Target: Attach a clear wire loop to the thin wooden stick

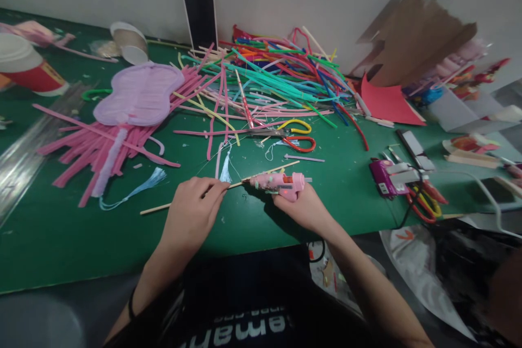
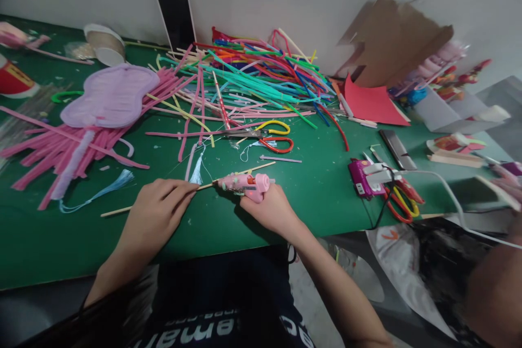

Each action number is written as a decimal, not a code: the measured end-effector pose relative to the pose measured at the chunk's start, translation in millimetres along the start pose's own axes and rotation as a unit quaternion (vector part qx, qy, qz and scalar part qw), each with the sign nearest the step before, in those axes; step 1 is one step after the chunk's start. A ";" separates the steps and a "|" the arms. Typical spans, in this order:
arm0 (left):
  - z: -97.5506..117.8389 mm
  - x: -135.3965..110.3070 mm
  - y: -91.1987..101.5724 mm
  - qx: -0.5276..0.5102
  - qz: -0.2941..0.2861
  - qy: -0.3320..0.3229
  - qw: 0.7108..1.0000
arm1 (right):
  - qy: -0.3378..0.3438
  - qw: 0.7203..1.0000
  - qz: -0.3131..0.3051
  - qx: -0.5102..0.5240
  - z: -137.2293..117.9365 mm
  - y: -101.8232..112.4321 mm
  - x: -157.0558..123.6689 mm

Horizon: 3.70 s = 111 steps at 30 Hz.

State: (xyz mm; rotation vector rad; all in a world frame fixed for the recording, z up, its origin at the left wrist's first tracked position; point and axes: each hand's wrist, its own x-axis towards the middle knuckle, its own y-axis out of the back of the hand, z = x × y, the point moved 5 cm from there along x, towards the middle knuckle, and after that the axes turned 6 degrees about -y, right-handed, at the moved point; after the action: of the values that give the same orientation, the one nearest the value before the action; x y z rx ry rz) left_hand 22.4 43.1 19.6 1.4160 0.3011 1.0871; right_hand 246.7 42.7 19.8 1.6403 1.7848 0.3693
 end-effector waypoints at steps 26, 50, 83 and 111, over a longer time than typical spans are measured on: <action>0.4 0.3 1.3 -0.008 -0.003 0.003 1.000 | -0.038 0.999 0.002 0.018 3.6 4.9 -4.0; 0.2 0.9 0.4 -0.012 -0.010 0.012 1.000 | -0.041 0.999 0.022 0.022 4.9 6.7 -4.8; 2.2 0.8 3.2 -0.009 0.020 -0.016 1.000 | -0.046 0.998 0.015 0.037 3.4 6.0 -5.1; 1.0 -1.2 0.3 -0.007 0.029 -0.016 0.999 | -0.028 0.999 0.011 0.041 5.7 6.3 -5.4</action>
State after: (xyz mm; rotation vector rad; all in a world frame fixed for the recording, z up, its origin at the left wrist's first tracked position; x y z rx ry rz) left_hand 22.4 41.6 19.6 1.4356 0.2304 1.1096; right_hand 255.1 37.2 21.0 1.7108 1.7627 0.2611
